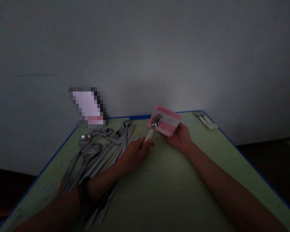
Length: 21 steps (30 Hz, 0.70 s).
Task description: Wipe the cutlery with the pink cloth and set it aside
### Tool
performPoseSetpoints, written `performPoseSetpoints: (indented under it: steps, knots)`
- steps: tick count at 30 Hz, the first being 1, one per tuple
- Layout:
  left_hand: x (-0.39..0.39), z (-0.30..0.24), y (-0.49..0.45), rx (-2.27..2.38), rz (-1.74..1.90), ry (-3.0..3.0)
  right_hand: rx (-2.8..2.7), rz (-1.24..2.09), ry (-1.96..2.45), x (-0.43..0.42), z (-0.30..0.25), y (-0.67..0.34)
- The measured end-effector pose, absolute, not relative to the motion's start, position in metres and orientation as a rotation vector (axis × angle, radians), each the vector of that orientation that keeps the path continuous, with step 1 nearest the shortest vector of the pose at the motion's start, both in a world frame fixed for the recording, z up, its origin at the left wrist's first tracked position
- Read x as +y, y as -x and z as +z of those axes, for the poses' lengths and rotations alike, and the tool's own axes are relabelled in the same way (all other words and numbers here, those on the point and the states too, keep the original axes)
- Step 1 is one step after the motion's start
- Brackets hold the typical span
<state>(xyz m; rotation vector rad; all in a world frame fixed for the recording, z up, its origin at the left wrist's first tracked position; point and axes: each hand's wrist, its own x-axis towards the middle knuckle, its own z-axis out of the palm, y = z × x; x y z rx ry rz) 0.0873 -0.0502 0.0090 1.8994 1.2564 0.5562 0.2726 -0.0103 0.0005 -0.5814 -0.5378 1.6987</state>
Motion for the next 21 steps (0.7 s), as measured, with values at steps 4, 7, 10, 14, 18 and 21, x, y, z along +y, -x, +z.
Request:
performPoseSetpoints:
  steps: [4, 7, 10, 14, 18, 21]
  knots:
    - [-0.053, 0.009, -0.087, 1.272, 0.536, -2.002, -0.674, 1.767, 0.597, -0.011, -0.002, -0.266]
    - [-0.055, 0.009, -0.086, 1.264, 0.494, -2.073, -0.793, 1.766, 0.580, -0.012, -0.007, -0.266]
    - [-0.055, 0.010, -0.086, 1.256, 0.425, -2.142, -0.899, 1.694, 0.592, -0.013, -0.014, -0.266]
    - [-0.055, 0.011, -0.087, 1.243, 0.317, -2.249, -0.961, 1.599, 0.709, -0.010, -0.023, -0.263]
    - [-0.055, 0.009, -0.088, 1.270, 0.257, -2.305, -1.061, 1.526, 0.782, -0.005, -0.033, -0.262]
    - [-0.054, 0.007, -0.087, 1.244, 0.276, -2.308, -1.068, 1.474, 0.757, -0.003, -0.038, -0.262]
